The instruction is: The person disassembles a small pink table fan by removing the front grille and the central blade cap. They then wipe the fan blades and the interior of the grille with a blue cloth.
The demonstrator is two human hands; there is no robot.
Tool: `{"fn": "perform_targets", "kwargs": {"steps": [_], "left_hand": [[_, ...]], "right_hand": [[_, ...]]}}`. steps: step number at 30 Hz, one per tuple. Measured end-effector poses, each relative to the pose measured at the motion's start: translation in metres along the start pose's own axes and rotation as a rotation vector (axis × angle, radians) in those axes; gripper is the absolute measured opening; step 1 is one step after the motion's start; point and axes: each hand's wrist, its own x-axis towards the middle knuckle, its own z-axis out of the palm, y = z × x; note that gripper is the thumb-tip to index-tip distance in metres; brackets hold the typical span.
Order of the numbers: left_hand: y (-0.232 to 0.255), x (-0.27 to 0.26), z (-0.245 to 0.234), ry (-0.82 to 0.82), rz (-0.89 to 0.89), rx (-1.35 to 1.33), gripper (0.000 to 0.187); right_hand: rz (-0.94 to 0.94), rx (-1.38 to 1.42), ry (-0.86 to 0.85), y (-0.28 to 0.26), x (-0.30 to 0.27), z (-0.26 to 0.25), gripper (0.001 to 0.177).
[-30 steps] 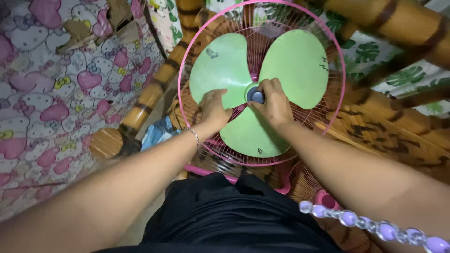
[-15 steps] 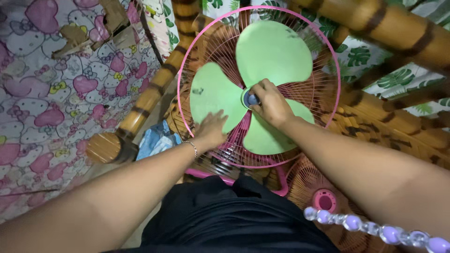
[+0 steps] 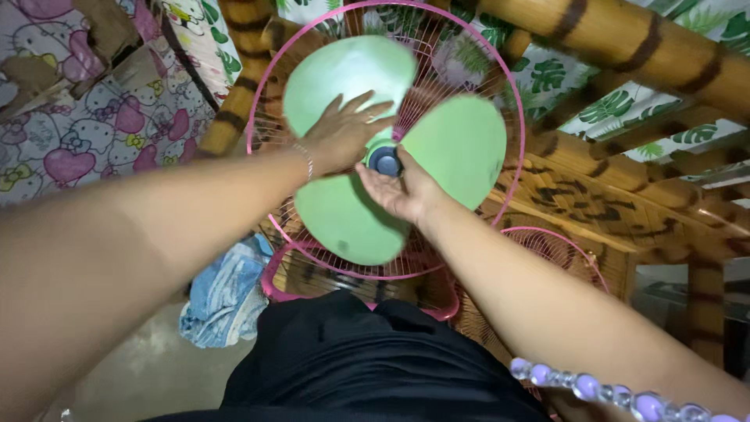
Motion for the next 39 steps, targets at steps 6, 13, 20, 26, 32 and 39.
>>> {"fn": "perform_targets", "kwargs": {"steps": [6, 13, 20, 26, 32, 39], "left_hand": [[0.005, 0.011, -0.017, -0.033, 0.120, 0.073, 0.060], [-0.004, -0.051, 0.029, 0.139, -0.639, -0.395, 0.034], [-0.043, -0.073, 0.051, 0.638, -0.881, -0.907, 0.027], [-0.079, -0.062, 0.095, 0.700, -0.862, -1.536, 0.034], [-0.062, -0.115, 0.070, 0.173, -0.868, -1.544, 0.036], [-0.041, -0.115, 0.063, 0.218, -0.911, -1.528, 0.044]], "right_hand": [[0.004, 0.065, 0.151, -0.010, 0.056, -0.005, 0.044], [-0.347, -0.739, 0.354, -0.008, 0.033, -0.019, 0.037], [-0.445, -0.795, 0.410, 0.004, -0.021, 0.003, 0.042], [-0.380, -0.496, 0.347, 0.014, 0.000, 0.011, 0.043], [-0.878, -1.193, 0.785, 0.018, 0.034, -0.010, 0.077], [-1.220, -1.646, 0.539, 0.021, 0.018, -0.032, 0.054]]}}
